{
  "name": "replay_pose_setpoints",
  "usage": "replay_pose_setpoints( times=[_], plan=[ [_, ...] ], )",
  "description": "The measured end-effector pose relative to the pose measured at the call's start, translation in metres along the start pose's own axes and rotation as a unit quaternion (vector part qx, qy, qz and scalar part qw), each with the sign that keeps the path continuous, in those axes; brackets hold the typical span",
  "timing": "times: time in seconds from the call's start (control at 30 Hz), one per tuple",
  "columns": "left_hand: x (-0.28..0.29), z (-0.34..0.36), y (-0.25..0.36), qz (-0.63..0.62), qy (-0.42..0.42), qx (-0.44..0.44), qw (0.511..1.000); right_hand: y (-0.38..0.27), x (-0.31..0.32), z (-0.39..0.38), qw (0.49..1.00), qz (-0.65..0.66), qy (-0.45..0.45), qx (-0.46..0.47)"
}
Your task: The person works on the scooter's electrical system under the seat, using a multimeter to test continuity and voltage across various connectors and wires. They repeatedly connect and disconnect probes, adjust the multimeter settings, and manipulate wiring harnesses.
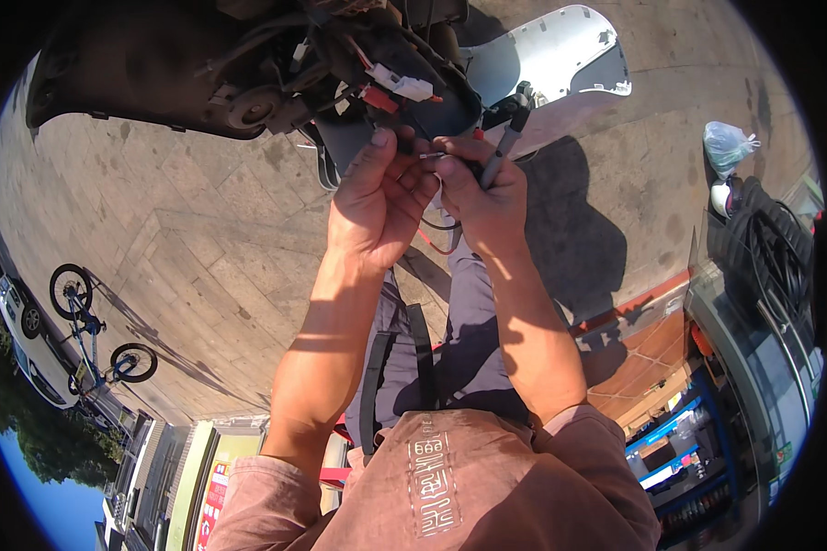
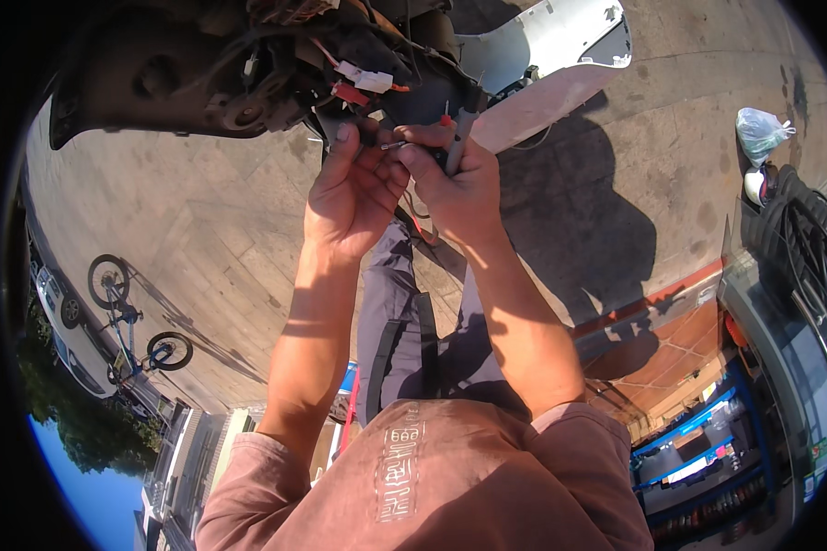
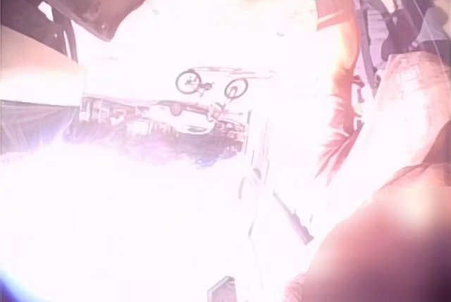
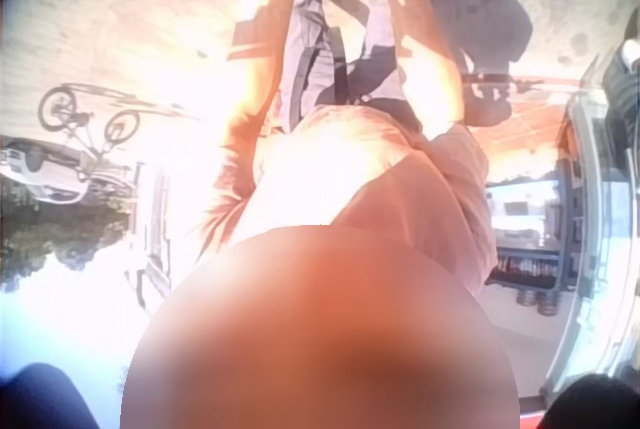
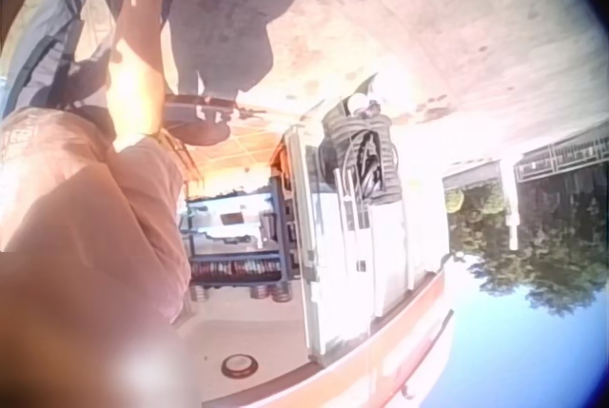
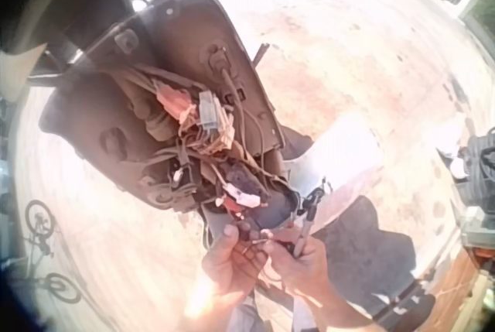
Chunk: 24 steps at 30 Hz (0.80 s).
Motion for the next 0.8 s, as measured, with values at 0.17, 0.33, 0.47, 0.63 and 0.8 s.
replay_pose_setpoints(
  times=[0.17, 0.33, 0.47, 0.63, 0.8],
  plan=[
    [-0.005, -0.001, -0.001, -0.007, -0.011, 0.002, 1.0, 0.001, 0.001, 0.0, 0.995, 0.086, -0.039, -0.029],
    [-0.008, -0.002, -0.001, -0.012, -0.015, 0.006, 1.0, -0.002, 0.002, 0.0, 0.995, 0.079, -0.047, -0.032],
    [-0.01, -0.002, -0.001, -0.025, -0.011, 0.009, 1.0, -0.006, -0.001, 0.0, 0.999, 0.024, -0.028, 0.005],
    [-0.013, -0.003, -0.002, -0.028, -0.033, 0.013, 0.999, -0.014, -0.007, -0.002, 0.999, 0.007, -0.026, 0.026],
    [-0.016, -0.004, -0.002, -0.091, -0.02, 0.063, 0.994, -0.024, -0.014, -0.005, 0.996, -0.029, -0.027, 0.081]
  ],
)
Point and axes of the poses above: each hand's wrist, its own z-axis towards the middle knuckle, its own x-axis out of the back of the hand, y = z × x, the point moved 4 cm from there along z, towards the middle knuckle, and after that the axes turned 10 degrees about y, right-handed, at the moved point
